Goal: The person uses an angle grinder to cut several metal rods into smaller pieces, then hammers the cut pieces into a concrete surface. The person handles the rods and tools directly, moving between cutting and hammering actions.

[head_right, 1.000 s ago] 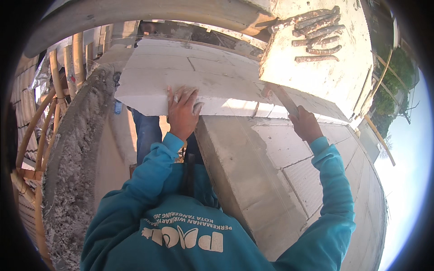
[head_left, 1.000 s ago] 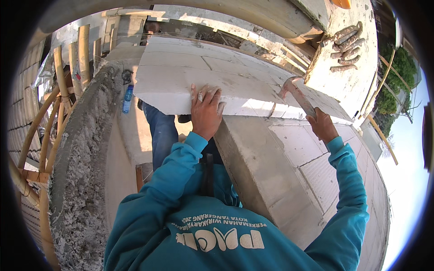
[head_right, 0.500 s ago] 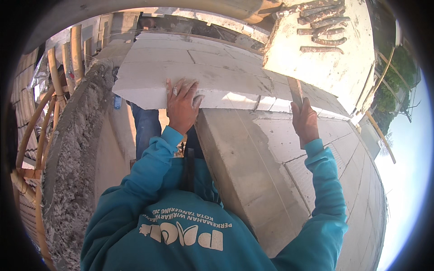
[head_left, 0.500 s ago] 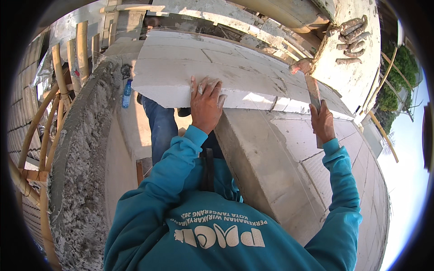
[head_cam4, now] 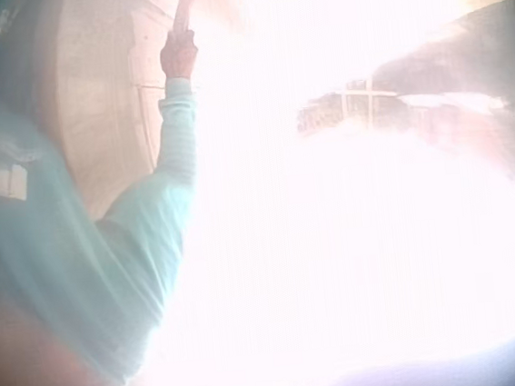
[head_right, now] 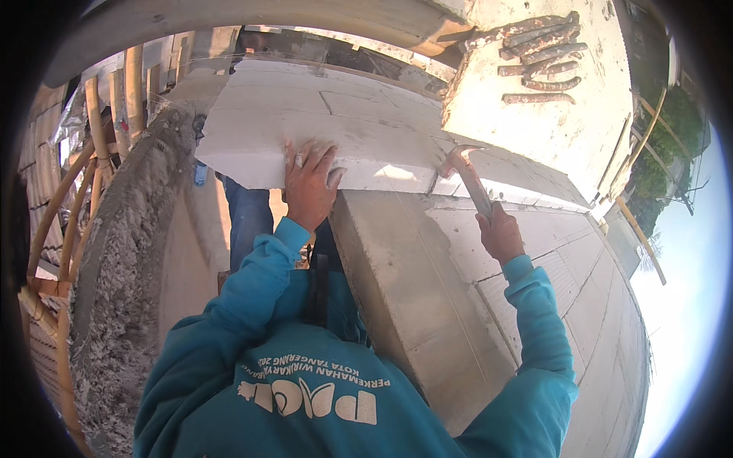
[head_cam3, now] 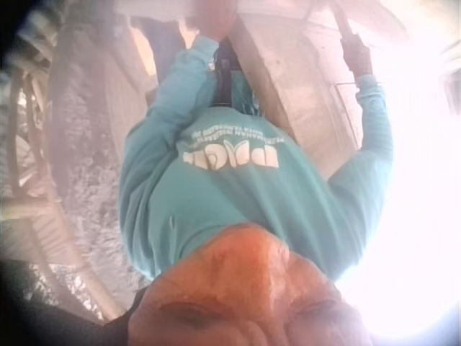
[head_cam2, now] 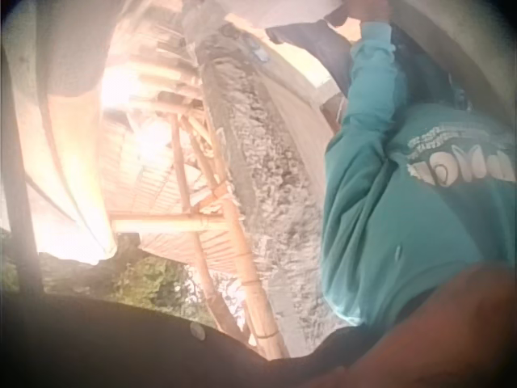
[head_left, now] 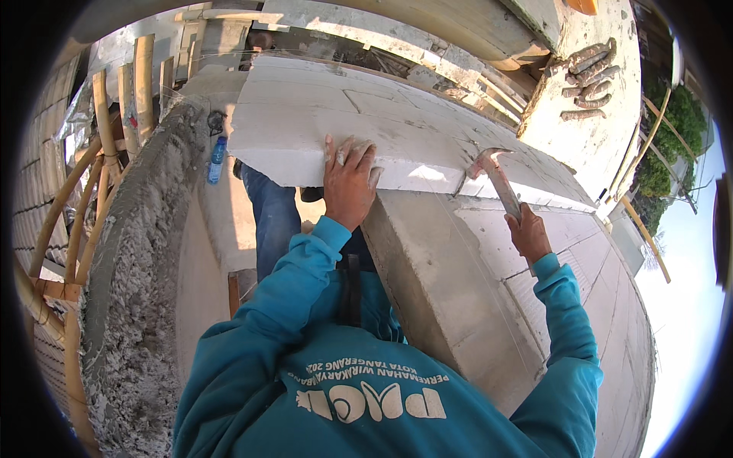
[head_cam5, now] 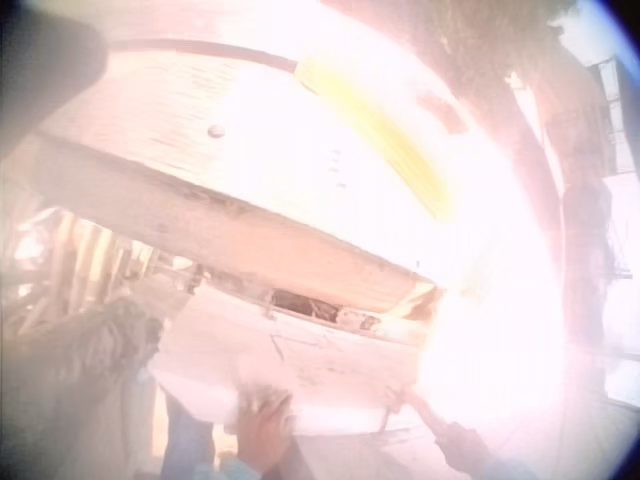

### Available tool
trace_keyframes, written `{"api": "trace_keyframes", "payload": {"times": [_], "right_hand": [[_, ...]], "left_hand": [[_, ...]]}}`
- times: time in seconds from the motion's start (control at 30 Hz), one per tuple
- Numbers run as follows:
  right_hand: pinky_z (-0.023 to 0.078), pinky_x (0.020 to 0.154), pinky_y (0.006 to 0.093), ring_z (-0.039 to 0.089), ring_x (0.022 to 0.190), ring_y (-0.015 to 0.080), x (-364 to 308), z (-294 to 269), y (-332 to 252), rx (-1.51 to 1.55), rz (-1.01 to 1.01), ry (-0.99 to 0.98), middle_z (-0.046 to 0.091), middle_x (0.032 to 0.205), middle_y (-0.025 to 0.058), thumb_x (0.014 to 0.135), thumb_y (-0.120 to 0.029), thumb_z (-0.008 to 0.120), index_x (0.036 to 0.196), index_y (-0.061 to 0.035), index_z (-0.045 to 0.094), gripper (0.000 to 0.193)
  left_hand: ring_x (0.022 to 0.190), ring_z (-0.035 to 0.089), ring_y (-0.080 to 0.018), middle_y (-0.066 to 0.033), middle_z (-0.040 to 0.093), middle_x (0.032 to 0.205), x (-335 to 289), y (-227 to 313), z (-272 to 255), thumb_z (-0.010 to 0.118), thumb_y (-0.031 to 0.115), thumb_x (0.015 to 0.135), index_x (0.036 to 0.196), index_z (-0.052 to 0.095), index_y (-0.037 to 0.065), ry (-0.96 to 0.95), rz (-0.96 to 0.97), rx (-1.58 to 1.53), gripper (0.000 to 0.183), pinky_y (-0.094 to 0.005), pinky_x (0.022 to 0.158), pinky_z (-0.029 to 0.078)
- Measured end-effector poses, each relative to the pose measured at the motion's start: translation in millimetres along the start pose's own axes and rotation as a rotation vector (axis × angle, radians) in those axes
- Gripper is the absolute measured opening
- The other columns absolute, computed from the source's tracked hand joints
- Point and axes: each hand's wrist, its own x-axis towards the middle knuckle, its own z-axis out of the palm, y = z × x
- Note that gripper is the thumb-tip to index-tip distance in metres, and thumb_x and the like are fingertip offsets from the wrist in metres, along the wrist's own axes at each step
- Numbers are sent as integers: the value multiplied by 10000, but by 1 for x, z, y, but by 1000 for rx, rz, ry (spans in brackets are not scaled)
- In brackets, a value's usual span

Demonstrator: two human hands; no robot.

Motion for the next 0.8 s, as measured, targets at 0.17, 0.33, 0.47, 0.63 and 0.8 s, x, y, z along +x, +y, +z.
{"api": "trace_keyframes", "payload": {"times": [0.17,0.33,0.47,0.63,0.8], "right_hand": [[494,593,497,634,688,473,-1,-10,-33,244,78,222,610,693,287,964,-251,591,1039,35,468,321],[490,607,506,643,736,482,0,-6,-23,153,120,-38,626,752,303,951,-249,607,1113,51,473,366],[484,584,502,635,725,485,-8,3,-17,120,-42,274,617,744,301,954,-221,604,1124,50,471,346],[475,629,568,623,729,517,-21,30,15,-130,-13,23,628,750,298,953,-247,585,1057,-8,465,287],[471,562,515,614,640,479,-20,3,8,30,-86,291,601,692,281,968,-204,578,1030,30,455,271]], "left_hand": [[1227,509,-299,-75,623,1198,-2,0,-3,717,216,830,1186,656,51,24,-11,6,397,-563,1197,192],[1231,507,-298,-70,624,1201,-9,4,-1,710,219,841,1182,658,49,-35,-13,17,384,-563,1193,195],[1234,506,-302,-64,626,1212,-4,-1,-1,712,230,841,1182,659,47,-8,-22,8,391,-562,1193,194],[1234,508,-301,-56,629,1211,-10,1,2,718,230,838,1181,660,54,-18,-15,5,389,-567,1190,197],[1230,512,-297,-53,631,1203,-13,0,4,721,220,832,1182,658,61,-2,-9,-7,390,-563,1193,194]]}}
